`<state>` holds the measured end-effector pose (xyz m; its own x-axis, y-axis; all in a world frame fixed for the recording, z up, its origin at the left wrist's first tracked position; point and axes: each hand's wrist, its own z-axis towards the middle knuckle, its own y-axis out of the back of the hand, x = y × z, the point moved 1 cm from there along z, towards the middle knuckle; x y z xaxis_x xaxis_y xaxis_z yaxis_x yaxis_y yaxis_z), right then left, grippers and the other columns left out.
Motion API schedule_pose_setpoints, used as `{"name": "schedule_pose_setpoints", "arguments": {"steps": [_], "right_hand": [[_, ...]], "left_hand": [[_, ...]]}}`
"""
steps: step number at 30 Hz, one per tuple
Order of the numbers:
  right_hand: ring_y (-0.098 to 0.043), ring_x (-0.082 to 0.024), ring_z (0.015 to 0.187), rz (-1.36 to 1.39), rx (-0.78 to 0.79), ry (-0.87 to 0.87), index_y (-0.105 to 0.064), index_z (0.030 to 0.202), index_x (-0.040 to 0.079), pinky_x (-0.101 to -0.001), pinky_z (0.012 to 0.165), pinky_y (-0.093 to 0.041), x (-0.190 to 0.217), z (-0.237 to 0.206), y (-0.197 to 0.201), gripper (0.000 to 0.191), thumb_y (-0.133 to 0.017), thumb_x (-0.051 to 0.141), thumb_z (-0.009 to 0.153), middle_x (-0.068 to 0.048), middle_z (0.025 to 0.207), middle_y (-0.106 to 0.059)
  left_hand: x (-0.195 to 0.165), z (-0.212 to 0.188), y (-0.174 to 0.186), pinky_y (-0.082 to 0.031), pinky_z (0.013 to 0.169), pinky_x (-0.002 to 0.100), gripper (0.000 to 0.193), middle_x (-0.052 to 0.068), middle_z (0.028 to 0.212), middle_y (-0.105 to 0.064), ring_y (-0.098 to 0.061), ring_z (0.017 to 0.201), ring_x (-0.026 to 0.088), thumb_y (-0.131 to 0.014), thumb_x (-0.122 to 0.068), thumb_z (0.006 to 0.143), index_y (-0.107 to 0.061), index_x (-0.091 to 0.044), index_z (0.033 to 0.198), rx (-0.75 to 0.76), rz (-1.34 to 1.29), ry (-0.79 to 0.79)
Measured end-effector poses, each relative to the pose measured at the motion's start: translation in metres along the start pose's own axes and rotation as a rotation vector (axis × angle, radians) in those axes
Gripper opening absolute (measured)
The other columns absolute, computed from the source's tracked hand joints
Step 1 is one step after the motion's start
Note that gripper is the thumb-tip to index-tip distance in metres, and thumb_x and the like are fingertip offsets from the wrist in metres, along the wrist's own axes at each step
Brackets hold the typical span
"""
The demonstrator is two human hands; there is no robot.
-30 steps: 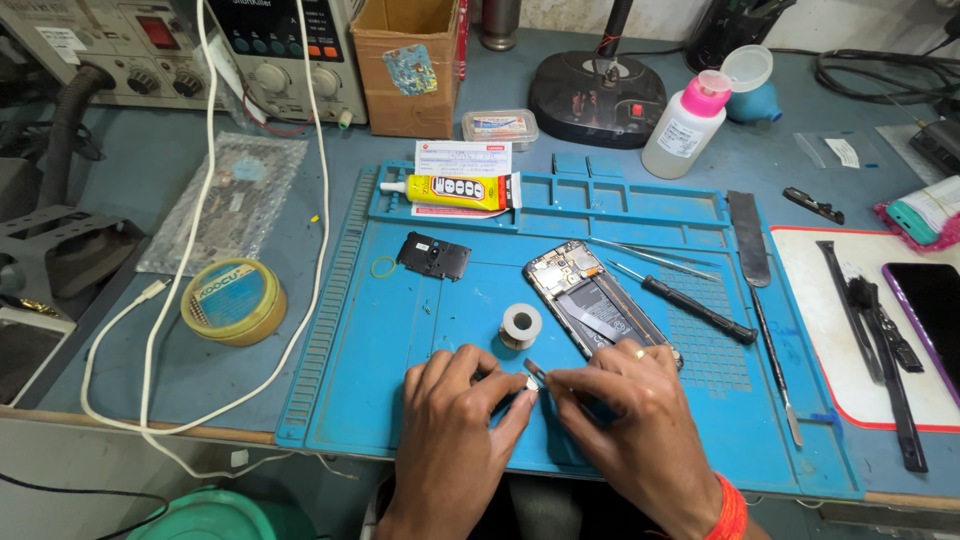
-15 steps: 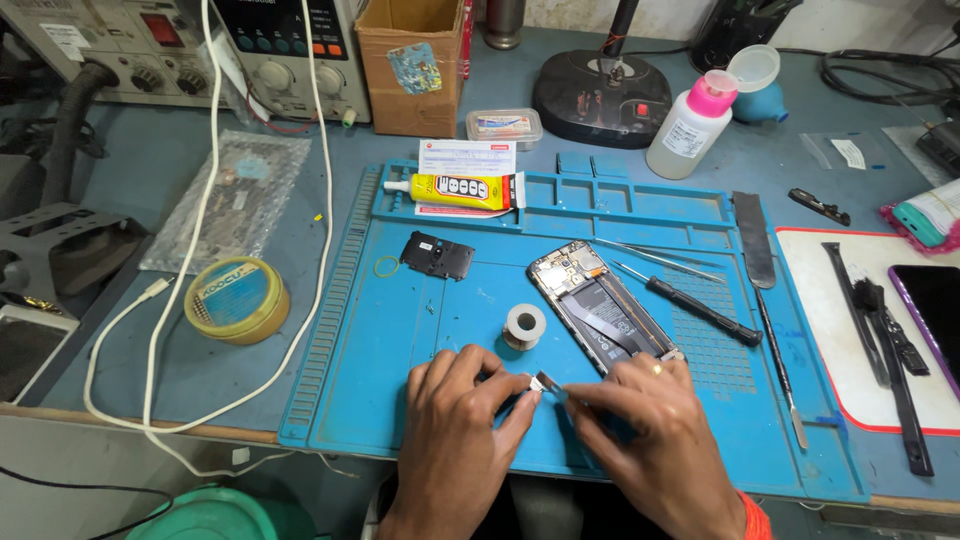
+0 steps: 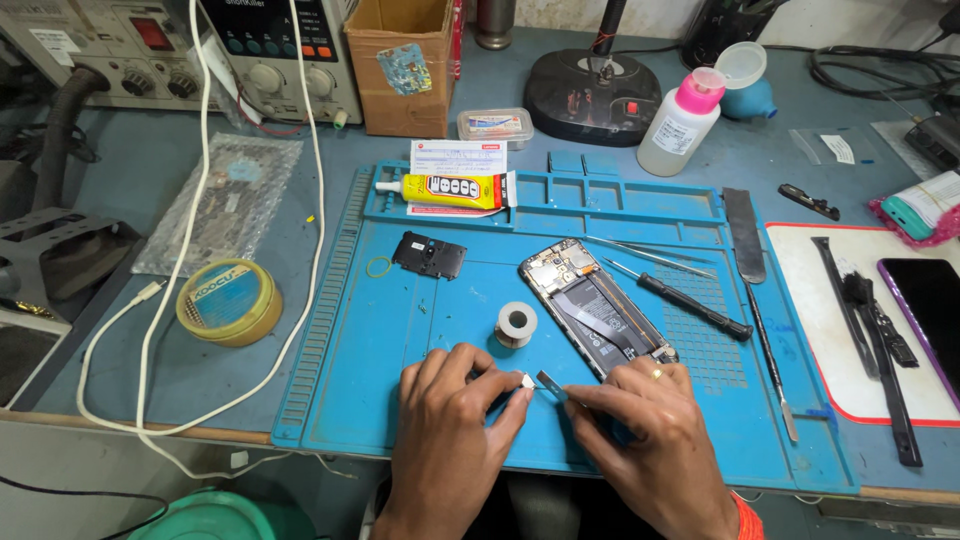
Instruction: The person repairs a disassembled smartphone at an electronics workbench. They handle a small component, dip it into a container of flux, position it on the phone's exposed motherboard, then use a soldering iron to solder the component onto the board, adjusting parts and solder wire as they work.
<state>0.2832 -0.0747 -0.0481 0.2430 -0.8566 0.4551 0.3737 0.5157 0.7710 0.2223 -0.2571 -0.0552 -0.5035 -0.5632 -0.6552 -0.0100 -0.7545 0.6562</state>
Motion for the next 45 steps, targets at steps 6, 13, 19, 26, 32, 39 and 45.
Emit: {"name": "schedule_pose_setpoints", "arguments": {"steps": [6,13,19,26,32,39,45], "right_hand": [[-0.06,-0.018,0.072,0.008,-0.023,-0.043,-0.081,0.092,0.013,-0.0343,0.073,-0.04,-0.006,-0.006,0.004,0.018,-0.08,0.013,0.074,-0.002,0.068,-0.062],[-0.069,-0.016,0.081,0.065,-0.204,-0.387,-0.079,0.1,0.004,-0.0295,0.07,-0.053,-0.051,-0.02,0.062,0.017,-0.074,0.01,0.085,-0.007,0.091,-0.072],[-0.071,-0.017,0.077,-0.059,-0.069,-0.495,-0.081,0.102,0.007,-0.0316,0.067,-0.057,-0.064,-0.023,0.069,0.023,-0.075,0.014,0.081,-0.008,0.085,-0.076],[-0.072,-0.018,0.075,-0.049,-0.126,-0.496,-0.079,0.101,0.007,-0.033,0.052,-0.055,-0.066,-0.016,0.072,0.018,-0.073,0.016,0.087,-0.007,0.092,-0.077],[-0.073,-0.024,0.081,-0.141,-0.084,-0.448,-0.074,0.117,0.01,-0.036,0.071,-0.056,-0.067,-0.002,0.07,0.031,-0.072,0.015,0.086,-0.01,0.094,-0.076],[-0.062,-0.031,0.117,-0.06,0.061,-0.178,-0.068,0.126,0.007,-0.0425,0.098,-0.047,-0.049,0.004,0.062,0.052,-0.078,0.027,0.079,-0.013,0.125,-0.068],[-0.059,-0.03,0.117,-0.055,0.2,-0.254,-0.066,0.137,0.013,-0.0418,0.098,-0.046,-0.038,0.009,0.05,0.069,-0.083,0.032,0.073,-0.01,0.127,-0.066]], "left_hand": [[0.0,0.0,0.001,-0.042,0.085,0.042,0.015,0.004,0.086,-0.064,-0.062,0.087,0.024,-0.081,-0.021,0.079,-0.08,-0.009,0.088,-0.018,-0.007,-0.006],[0.001,0.001,0.0,-0.043,0.084,0.041,0.014,0.003,0.083,-0.063,-0.061,0.086,0.024,-0.082,-0.022,0.077,-0.079,-0.011,0.084,-0.021,-0.01,0.005],[-0.001,0.003,-0.005,-0.042,0.081,0.041,0.015,0.002,0.082,-0.063,-0.061,0.083,0.023,-0.084,-0.024,0.074,-0.08,-0.012,0.084,-0.018,0.025,0.045],[-0.003,0.003,-0.006,-0.042,0.08,0.04,0.016,0.001,0.086,-0.064,-0.062,0.081,0.021,-0.083,-0.026,0.076,-0.076,-0.012,0.082,-0.001,0.035,0.113],[-0.007,0.007,-0.003,-0.043,0.083,0.04,0.022,0.002,0.09,-0.067,-0.065,0.087,0.02,-0.081,-0.025,0.078,-0.075,-0.012,0.095,0.051,0.035,0.125],[-0.008,0.013,0.007,-0.047,0.087,0.041,0.031,0.005,0.099,-0.068,-0.067,0.094,0.022,-0.081,-0.024,0.078,-0.072,-0.011,0.104,0.104,0.015,0.165],[-0.003,0.021,0.017,-0.048,0.091,0.043,0.053,0.011,0.117,-0.067,-0.062,0.109,0.032,-0.08,-0.019,0.078,-0.063,-0.004,0.125,0.049,-0.06,-0.023]]}}
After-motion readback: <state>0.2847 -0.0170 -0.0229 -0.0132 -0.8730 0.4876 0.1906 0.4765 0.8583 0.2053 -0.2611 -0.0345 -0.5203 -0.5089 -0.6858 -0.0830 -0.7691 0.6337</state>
